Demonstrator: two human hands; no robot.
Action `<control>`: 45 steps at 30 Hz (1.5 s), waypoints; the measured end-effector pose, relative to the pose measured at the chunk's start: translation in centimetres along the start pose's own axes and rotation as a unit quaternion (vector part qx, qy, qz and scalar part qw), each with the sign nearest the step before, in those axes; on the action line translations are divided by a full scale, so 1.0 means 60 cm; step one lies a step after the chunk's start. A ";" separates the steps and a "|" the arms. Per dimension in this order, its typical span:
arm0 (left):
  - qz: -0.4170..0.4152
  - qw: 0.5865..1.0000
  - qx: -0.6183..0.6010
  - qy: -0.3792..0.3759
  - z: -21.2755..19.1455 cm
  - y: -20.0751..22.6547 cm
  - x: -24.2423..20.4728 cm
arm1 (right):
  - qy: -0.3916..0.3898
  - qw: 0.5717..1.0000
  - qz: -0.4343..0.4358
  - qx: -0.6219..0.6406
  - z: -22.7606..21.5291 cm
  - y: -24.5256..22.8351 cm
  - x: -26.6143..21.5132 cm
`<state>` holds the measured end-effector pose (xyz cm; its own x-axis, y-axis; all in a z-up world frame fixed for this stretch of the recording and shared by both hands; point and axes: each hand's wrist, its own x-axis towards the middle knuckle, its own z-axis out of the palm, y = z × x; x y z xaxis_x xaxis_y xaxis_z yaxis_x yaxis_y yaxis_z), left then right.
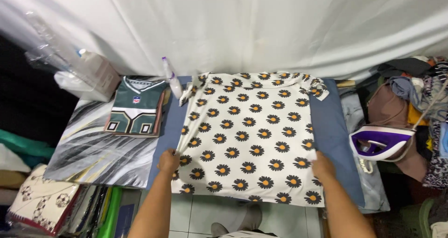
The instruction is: Ironing a white t-shirt with a sunflower pattern on a table.
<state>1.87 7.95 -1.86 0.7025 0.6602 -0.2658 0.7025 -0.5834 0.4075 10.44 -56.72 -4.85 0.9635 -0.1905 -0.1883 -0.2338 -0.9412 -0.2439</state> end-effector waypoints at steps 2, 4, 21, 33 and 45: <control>0.003 0.995 0.050 -0.086 -0.019 -0.038 0.018 | -0.123 0.992 -0.013 -0.021 0.107 0.160 0.060; 0.008 0.980 0.099 -0.172 -0.007 -0.093 0.051 | -0.243 0.969 -0.026 -0.043 0.156 0.218 0.114; 0.158 0.907 0.273 -0.279 0.041 -0.034 0.036 | -0.291 0.941 0.044 -0.168 0.019 0.101 -0.002; 0.112 0.979 0.062 -0.158 0.037 0.015 -0.009 | -0.078 0.993 0.086 -0.002 -0.008 0.017 -0.043; 0.110 0.963 0.155 -0.194 -0.062 0.053 -0.059 | -0.177 0.972 0.155 0.024 -0.060 0.001 -0.055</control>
<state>1.18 5.50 3.64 0.7853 0.3144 -0.5334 0.4909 -0.8412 0.2269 7.71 -57.18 -0.80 0.7430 -0.3471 -0.5722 -0.5191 -0.8386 -0.1653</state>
